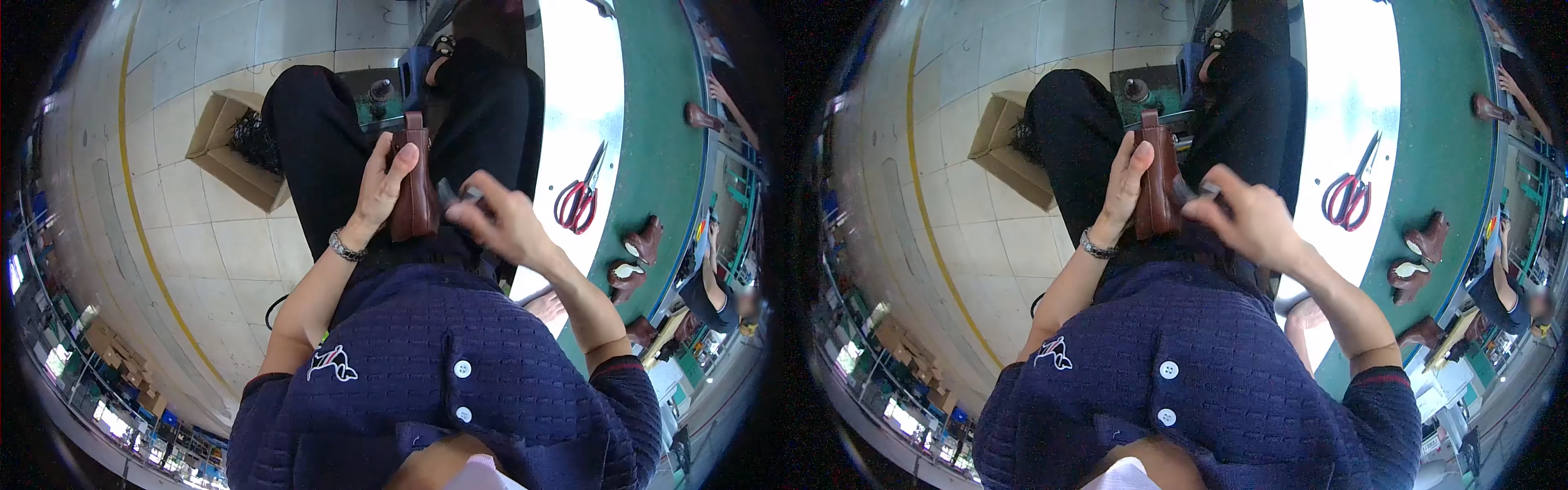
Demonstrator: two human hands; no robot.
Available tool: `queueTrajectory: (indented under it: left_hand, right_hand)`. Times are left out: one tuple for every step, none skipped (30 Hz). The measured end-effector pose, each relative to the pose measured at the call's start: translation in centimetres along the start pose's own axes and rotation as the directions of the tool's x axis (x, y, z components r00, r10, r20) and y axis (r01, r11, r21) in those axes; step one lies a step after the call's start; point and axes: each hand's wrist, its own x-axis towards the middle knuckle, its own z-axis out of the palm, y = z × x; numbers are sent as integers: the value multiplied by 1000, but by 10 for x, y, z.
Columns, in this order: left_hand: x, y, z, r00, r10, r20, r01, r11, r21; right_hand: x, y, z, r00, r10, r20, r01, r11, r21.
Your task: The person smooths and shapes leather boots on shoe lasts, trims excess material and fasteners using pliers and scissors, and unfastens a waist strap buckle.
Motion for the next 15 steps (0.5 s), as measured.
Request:
queueTrajectory:
  left_hand:
    - [-1, -2, -2, 1000, -5, 2, 5, 1000, -19]
    - [-1, -4, -4, 1000, -9, 4, 9, 999, -38]
    - [-1, -6, -6, 1000, 2, 14, -2, 1000, -25]
    - [-1, -7, -9, 1000, 15, 26, -14, 1000, -12]
    - [-1, -7, -10, 999, 28, 39, -28, 1000, 2]
    - [-1, -5, -9, 999, 36, 26, -36, 999, 4]
    - [-1, -3, -7, 999, 44, 14, -44, 999, 6]
    - [-2, -2, -5, 999, 50, 4, -50, 999, 7]
    - [-2, -1, -5, 999, 32, 9, -32, 999, 6]
    - [-3, -1, -5, 1000, 13, 12, -13, 1000, 4]
    - [-4, 0, -4, 1000, -6, 14, 6, 1000, 3]
    - [-4, -1, -4, 1000, 6, 26, -6, 1000, 8]
    - [-5, -2, -3, 999, 17, 37, -17, 1000, 13]
    - [-5, -3, -3, 998, 26, 49, -27, 999, 18]
    - [-5, -4, -4, 998, 34, 58, -36, 999, 36]
  right_hand:
    - [1, 0, -10, 982, 186, -22, -184, 980, 74]
    - [4, 5, -20, 954, 275, -122, -250, 950, 185]
    - [8, 35, -30, 924, 335, -182, -316, 940, 127]
    - [7, 58, -39, 912, 253, -322, -284, 957, -54]
    - [8, 86, -46, 868, 233, -438, -338, 925, -176]
    - [8, 92, -56, 844, 236, -482, -418, 853, -314]
    - [8, 99, -61, 816, 253, -520, -475, 806, -354]
    - [6, 115, -66, 813, 218, -539, -470, 793, -389]
    - [3, 129, -68, 810, 182, -557, -466, 777, -423]
    - [2, 135, -66, 820, 158, -550, -452, 768, -453]
    - [1, 140, -65, 830, 135, -541, -438, 758, -483]
    - [1, 144, -64, 840, 109, -531, -421, 748, -513]
    - [4, 137, -59, 828, 137, -544, -450, 741, -498]
    - [4, 117, -54, 866, -22, -500, -316, 752, -579]
    - [6, 95, -46, 878, -180, -443, -178, 738, -651]
